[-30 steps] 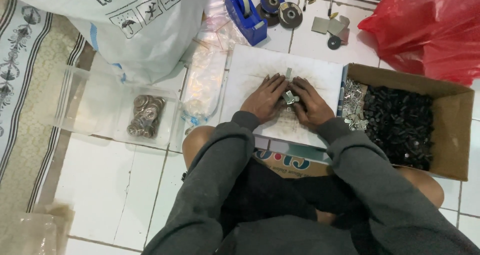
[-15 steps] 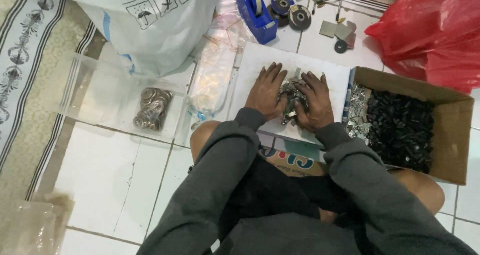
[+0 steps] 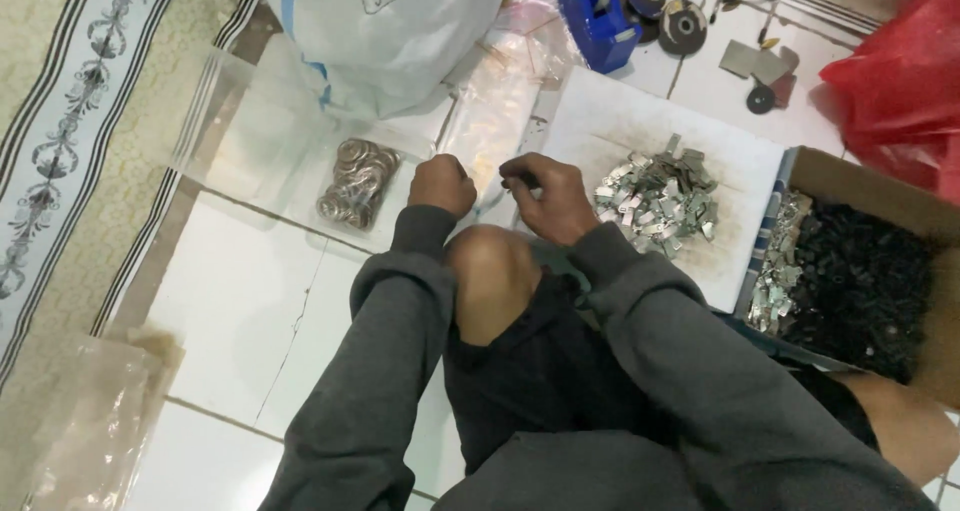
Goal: Bagging small metal hinges into plastic bags on the floor.
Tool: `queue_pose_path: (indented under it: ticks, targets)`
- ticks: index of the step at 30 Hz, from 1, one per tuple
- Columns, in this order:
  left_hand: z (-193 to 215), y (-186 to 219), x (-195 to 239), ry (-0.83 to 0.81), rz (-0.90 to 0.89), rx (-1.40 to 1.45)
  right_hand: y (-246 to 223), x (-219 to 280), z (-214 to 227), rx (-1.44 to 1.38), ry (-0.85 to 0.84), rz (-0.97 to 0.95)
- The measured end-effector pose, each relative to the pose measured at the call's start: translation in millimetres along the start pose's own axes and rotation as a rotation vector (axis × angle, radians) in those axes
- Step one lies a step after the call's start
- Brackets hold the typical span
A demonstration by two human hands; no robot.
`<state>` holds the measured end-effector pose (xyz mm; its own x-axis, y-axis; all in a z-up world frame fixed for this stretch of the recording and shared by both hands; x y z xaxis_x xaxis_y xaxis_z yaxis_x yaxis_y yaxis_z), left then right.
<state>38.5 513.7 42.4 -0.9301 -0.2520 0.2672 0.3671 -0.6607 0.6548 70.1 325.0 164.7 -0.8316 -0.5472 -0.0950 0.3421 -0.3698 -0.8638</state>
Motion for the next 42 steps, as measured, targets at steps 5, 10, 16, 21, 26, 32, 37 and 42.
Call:
queue_pose_path:
  ticks: [5, 10, 16, 21, 26, 32, 37, 42]
  targets:
    - [-24, -20, 20, 0.030, -0.153, -0.015, 53, -37, -74, 0.208, -0.298, -0.297]
    - [-49, -32, 22, -0.013, -0.278, -0.048, 58, -47, -109, 0.364, -0.493, -0.352]
    - [-89, -43, 25, 0.259, -0.550, -0.474, 90, -49, -129, 0.488, -0.658, -0.291]
    - [-93, -41, 36, 0.611, -0.618, -0.581, 94, -50, -132, 0.801, -0.652, -0.335]
    - [-108, -57, 26, 0.552, -0.593, -0.578, 100, -52, -133, 0.906, -0.681, -0.189]
    - [-95, -44, 44, 0.530, -0.693, -0.543, 115, -48, -136, 1.018, -0.555, -0.044]
    - [-97, -45, 41, 0.647, -0.655, -0.460, 108, -59, -137, 1.158, -0.455, 0.083]
    - [-111, -63, 33, 0.596, -0.487, -0.371, 97, -61, -136, 1.015, -0.469, 0.133]
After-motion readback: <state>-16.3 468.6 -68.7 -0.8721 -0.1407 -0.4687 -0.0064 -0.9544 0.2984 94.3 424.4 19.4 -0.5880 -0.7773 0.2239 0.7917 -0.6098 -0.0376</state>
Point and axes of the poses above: each hand's wrist, its own x-axis away from the middle knuckle, its own z-axis out of the back of the hand, y = z × x, the point moved 6 cm from there along -x, towards the middle knuckle, and after that the axes turned 8 degrees about -z, right-handed, at the moved point
